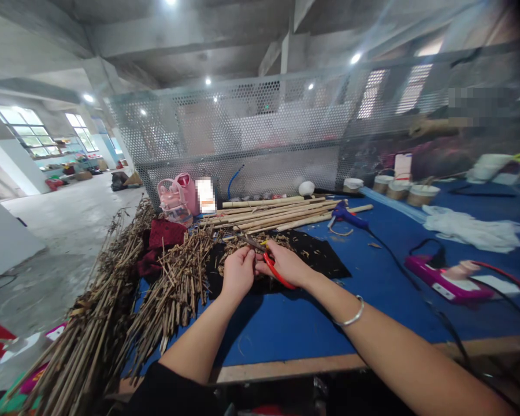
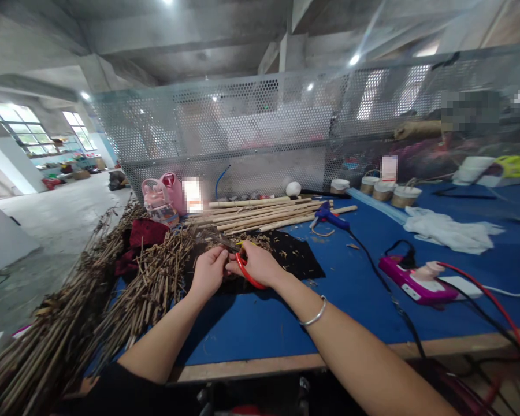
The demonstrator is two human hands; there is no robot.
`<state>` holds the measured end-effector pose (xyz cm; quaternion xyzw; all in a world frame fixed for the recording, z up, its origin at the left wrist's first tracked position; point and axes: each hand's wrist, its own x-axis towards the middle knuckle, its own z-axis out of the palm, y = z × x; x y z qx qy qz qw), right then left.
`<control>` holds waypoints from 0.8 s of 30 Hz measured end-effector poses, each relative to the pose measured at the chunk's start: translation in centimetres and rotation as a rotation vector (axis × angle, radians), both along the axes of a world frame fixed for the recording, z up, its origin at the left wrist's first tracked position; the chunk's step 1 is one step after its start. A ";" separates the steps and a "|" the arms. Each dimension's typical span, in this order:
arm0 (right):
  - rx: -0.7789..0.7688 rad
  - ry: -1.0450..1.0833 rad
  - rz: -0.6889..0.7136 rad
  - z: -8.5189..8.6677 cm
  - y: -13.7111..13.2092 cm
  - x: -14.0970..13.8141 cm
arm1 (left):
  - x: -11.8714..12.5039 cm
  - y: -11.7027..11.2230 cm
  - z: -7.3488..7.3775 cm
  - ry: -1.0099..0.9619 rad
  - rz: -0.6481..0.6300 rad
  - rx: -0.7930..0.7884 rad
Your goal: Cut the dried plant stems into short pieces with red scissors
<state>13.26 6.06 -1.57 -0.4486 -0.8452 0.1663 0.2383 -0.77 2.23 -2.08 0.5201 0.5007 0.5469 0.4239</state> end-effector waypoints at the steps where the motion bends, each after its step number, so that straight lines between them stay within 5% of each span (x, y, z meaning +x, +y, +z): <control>1: -0.002 0.011 0.001 -0.1 0.0 0.0 | 0.0 0.0 0.0 0.000 -0.014 0.001; 18: -0.022 -0.031 -0.097 0.1 0.3 -0.2 | -0.4 0.0 0.3 -0.001 0.075 -0.042; 24: 0.012 -0.052 -0.036 0.4 -0.1 0.0 | -0.6 0.1 0.2 0.054 0.107 -0.018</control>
